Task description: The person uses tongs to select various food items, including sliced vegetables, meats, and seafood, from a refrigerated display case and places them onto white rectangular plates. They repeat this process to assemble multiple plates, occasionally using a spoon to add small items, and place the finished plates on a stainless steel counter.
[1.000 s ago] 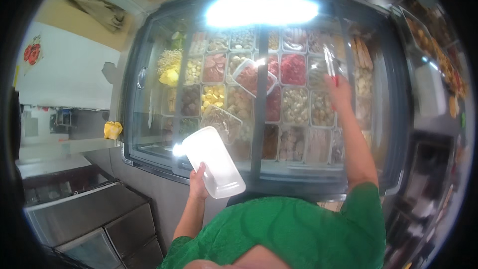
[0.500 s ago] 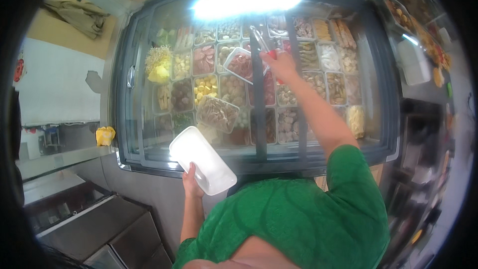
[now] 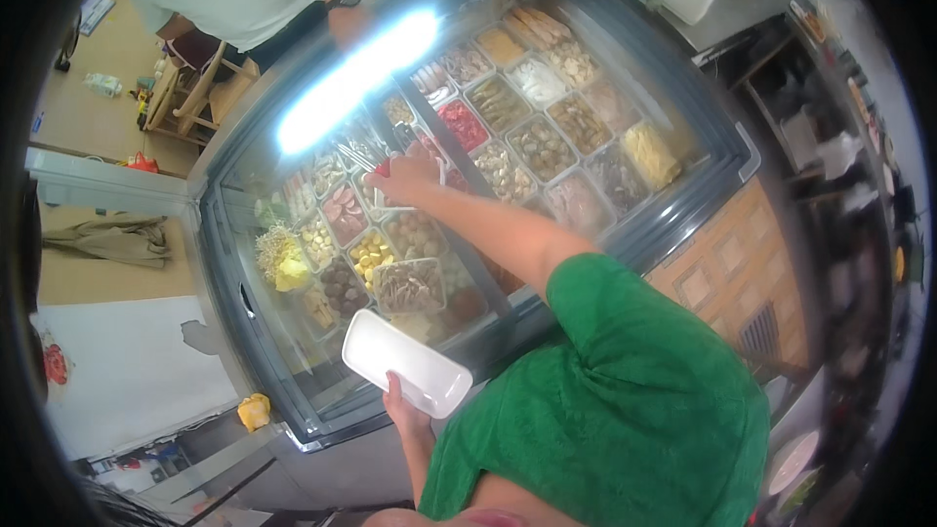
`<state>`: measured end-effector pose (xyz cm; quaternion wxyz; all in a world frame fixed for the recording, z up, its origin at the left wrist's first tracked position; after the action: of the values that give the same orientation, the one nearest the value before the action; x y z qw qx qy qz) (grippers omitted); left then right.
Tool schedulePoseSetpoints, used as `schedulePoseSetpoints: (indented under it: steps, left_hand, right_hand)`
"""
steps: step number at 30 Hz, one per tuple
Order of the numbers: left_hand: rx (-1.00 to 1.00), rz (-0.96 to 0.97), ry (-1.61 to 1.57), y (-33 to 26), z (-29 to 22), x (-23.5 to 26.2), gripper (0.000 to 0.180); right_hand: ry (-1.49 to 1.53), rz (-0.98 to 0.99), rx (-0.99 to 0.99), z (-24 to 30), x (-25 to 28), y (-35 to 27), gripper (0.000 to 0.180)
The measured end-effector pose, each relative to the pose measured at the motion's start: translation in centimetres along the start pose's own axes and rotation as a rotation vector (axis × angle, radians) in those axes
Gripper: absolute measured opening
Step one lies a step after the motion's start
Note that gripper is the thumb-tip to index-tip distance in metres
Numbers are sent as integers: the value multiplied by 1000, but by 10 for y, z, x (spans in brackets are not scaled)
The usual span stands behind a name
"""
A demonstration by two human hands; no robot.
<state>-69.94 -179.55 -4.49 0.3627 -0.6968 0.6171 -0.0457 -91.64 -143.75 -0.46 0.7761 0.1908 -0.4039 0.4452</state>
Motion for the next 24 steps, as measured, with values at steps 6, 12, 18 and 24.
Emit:
schedulePoseSetpoints:
  steps: [6, 12, 18, 24]
  left_hand:
    - [-1, 134, 46, 14, -14, -55, 41]
    - [6, 247, 46, 21, 30, -132, 45]
    - [114, 278, 21, -6, 114, -246, 45]
    - [170, 228, -8, -22, 197, -304, 42]
  right_hand:
    - [366, 198, 120, -43, 51, -46, 55]
    - [271, 260, -70, -231, 134, -120, 54]
    - [-49, 424, -258, -408, 228, -146, 59]
    - [-248, 579, -367, -490, 295, -149, 60]
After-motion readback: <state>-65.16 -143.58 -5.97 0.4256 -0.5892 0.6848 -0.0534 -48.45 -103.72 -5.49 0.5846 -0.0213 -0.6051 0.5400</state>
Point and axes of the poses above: each hand's wrist, its own y-axis towards the middle knuckle, its own x-axis out of the back of the hand, z = x × y, the point moved 10 cm from there along y, towards the middle knuckle, and after that the axes turned 5 degrees about -y, right-handed, at the moved point
